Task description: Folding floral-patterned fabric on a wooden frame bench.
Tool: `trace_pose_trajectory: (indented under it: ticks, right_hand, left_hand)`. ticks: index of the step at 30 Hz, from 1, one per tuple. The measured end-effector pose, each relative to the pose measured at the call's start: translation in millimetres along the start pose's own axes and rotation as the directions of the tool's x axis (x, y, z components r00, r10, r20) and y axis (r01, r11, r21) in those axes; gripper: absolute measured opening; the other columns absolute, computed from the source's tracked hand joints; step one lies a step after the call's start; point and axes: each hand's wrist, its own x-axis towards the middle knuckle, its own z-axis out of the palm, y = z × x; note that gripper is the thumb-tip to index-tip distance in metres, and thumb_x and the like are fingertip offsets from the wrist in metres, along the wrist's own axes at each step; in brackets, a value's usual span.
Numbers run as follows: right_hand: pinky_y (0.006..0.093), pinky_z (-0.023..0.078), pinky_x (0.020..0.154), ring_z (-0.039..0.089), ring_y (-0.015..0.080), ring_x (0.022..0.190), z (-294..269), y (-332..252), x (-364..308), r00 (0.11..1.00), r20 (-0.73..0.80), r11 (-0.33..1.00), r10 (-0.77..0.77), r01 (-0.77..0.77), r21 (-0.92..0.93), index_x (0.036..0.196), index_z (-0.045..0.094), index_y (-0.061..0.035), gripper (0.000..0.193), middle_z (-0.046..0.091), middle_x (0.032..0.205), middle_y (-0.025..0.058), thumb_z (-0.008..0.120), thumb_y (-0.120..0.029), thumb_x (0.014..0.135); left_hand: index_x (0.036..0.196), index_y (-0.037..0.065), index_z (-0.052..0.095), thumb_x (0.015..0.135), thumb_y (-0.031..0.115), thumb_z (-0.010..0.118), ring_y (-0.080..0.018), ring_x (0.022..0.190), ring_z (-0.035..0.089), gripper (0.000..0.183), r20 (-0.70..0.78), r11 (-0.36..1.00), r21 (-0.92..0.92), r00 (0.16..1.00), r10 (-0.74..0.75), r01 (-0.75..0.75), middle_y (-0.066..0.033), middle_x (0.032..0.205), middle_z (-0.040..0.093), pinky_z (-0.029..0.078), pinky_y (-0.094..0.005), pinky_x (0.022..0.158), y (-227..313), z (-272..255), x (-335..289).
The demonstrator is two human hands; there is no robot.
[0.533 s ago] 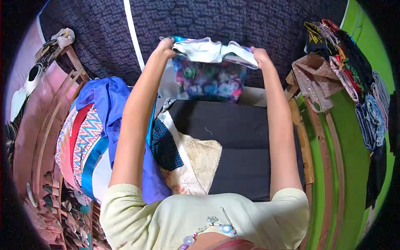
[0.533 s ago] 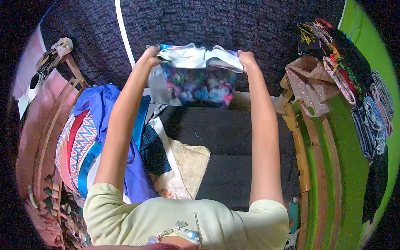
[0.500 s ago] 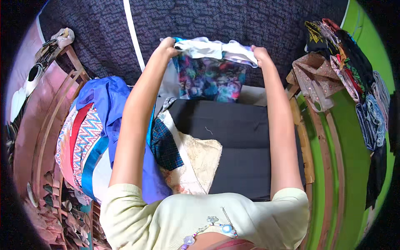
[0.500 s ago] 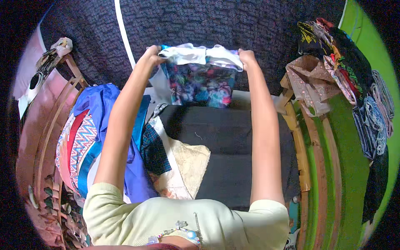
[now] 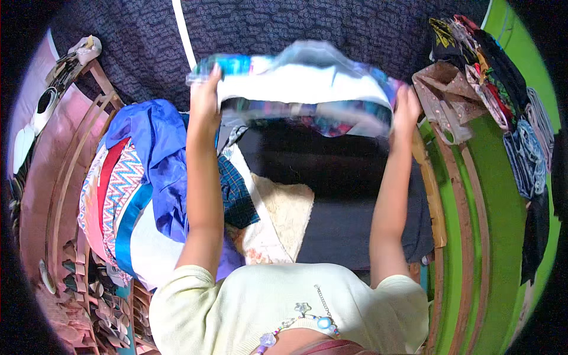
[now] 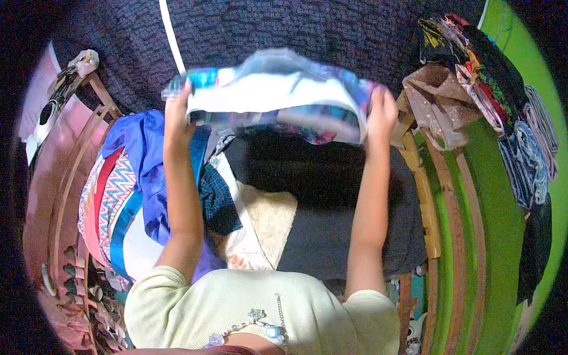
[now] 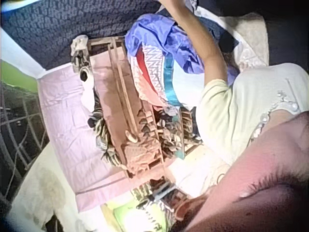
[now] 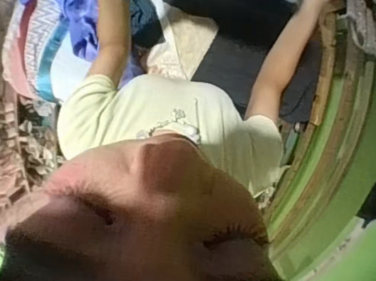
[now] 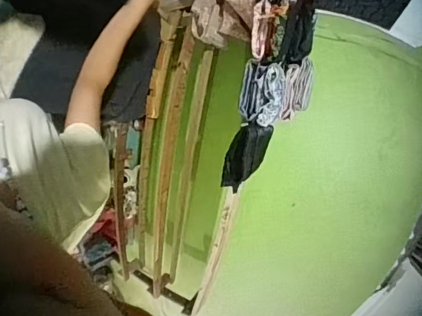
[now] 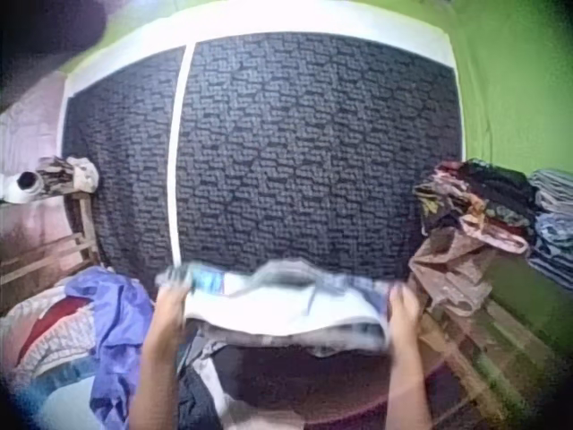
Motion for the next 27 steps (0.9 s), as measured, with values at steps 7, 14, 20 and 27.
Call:
trace_pose_trajectory:
  ticks: [7, 14, 20, 27]
  right_hand:
    - [0.0223, 0.035, 0.054, 0.043, 0.0054, 0.062, -87.1, 35.8, -200.3, 0.82, 0.122, 0.824, 0.559, -0.534, -0.189, 0.081, 0.054, 0.0019, 0.021, 0.052, 0.071, -0.0004, 0.047, -0.017, 0.087]
    - [0.0279, 0.039, 0.053, 0.054, 0.0128, 0.06, -126.6, 51.1, -288.3, 0.763, -0.065, 0.64, 0.643, -0.583, -0.501, 0.086, 0.056, 0.0069, 0.023, 0.06, 0.068, 0.0122, 0.052, -0.016, 0.082]
    - [0.0279, 0.038, 0.049, 0.048, 0.0113, 0.05, -109.2, 10.8, -285.7, 0.87, 0.023, 0.641, 0.492, -0.344, -0.686, 0.076, 0.058, 0.0072, 0.024, 0.053, 0.053, 0.0091, 0.055, -0.016, 0.077]
    - [0.0401, 0.04, 0.059, 0.055, 0.036, 0.066, -134.3, -17.1, -304.3, 0.782, 0.017, 0.581, 0.624, -0.448, -0.679, 0.077, 0.057, 0.0051, 0.027, 0.056, 0.067, 0.022, 0.056, -0.022, 0.077]
  left_hand:
    - [0.113, 0.004, 0.043, 0.083, 0.008, 0.048, -0.0161, 0.087, 0.053, 0.031, -0.174, 0.89, 0.076, 0.885, -0.433, 0.45, -0.0052, 0.1, 0.052, 0.044, -0.0304, 0.075, -58.9, -90.6, -186.5]
    - [0.103, 0.0, 0.046, 0.085, 0.014, 0.047, -0.0146, 0.073, 0.05, 0.023, -0.26, 0.728, 0.226, 0.76, -0.595, 0.647, -0.0054, 0.087, 0.052, 0.041, -0.0292, 0.064, -87.3, -129.6, -263.4]
    - [0.09, 0.0, 0.048, 0.085, 0.016, 0.045, -0.0103, 0.057, 0.045, 0.017, -0.259, 0.621, 0.43, 0.749, -0.61, 0.655, -0.0037, 0.07, 0.049, 0.036, -0.0269, 0.048, -57.6, -138.2, -270.1]
    - [0.092, -0.002, 0.047, 0.085, 0.017, 0.047, -0.0102, 0.057, 0.044, 0.02, -0.276, 0.633, 0.474, 0.786, -0.553, 0.611, -0.0031, 0.071, 0.048, 0.036, -0.0264, 0.049, -42.2, -123.5, -324.5]
